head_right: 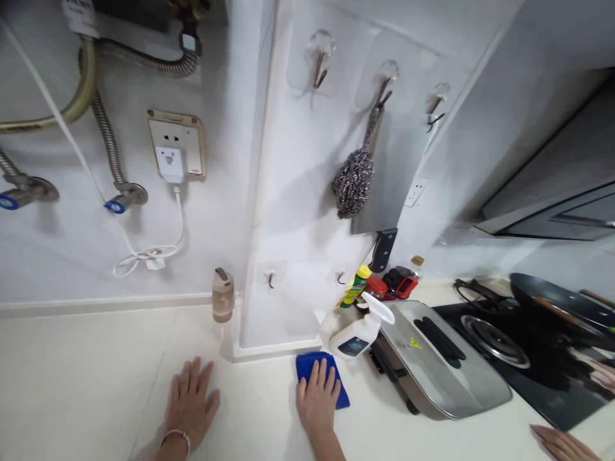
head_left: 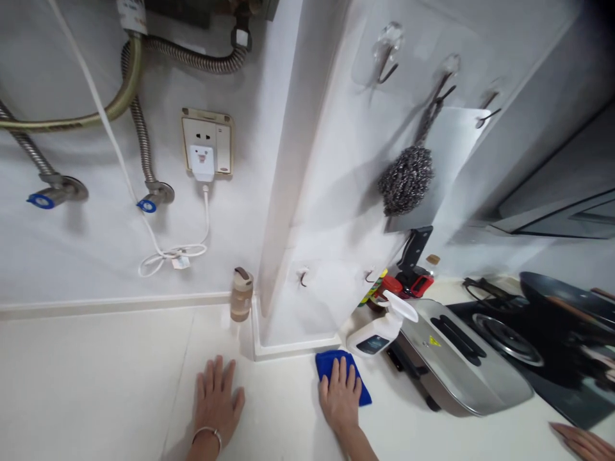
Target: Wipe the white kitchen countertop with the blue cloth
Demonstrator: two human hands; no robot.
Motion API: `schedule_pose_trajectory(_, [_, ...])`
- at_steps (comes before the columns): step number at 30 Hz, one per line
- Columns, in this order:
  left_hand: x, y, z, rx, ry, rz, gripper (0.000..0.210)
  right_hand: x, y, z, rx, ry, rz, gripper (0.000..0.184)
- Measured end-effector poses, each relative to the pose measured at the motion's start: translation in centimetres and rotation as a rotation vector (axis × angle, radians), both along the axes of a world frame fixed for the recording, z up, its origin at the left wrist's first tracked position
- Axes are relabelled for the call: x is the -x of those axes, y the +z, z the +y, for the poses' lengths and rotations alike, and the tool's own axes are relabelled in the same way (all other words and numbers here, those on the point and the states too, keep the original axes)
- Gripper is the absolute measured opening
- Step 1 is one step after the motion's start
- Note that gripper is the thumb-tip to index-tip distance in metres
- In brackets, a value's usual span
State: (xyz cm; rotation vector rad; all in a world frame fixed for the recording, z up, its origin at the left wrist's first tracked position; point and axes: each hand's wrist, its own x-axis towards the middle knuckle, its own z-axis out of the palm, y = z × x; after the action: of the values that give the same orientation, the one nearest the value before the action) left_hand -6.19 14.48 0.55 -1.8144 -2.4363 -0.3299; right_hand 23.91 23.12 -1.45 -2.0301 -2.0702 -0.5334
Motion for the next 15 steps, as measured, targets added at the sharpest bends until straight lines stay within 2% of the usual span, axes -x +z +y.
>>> schedule_pose_trajectory(4, [-0.1,0.0,-0.1,-0.018,-0.008,-0.042,0.060,3.6,-0.1,-1.6,0.018,0.002,0.036,0.061])
schedule_pose_trajectory(11, [0.1,-1.2,-0.4,-0.119,-0.023,-0.084,0.056,15.2,0.4,-6.5,0.158,0.208,0.171,0.066])
schedule_pose_trajectory(13, [0.4,-1.7,-0.4,-0.147,-0.035,-0.080,0.057,17.4,0.8,-7.7,0.204,0.288,0.196,0.064])
schedule_pose_trajectory(15, [0.7,-2.1,-0.5,-0.169,-0.046,-0.069,0.056,18.3,1.2,-8.9,0.258,0.386,0.218,0.061])
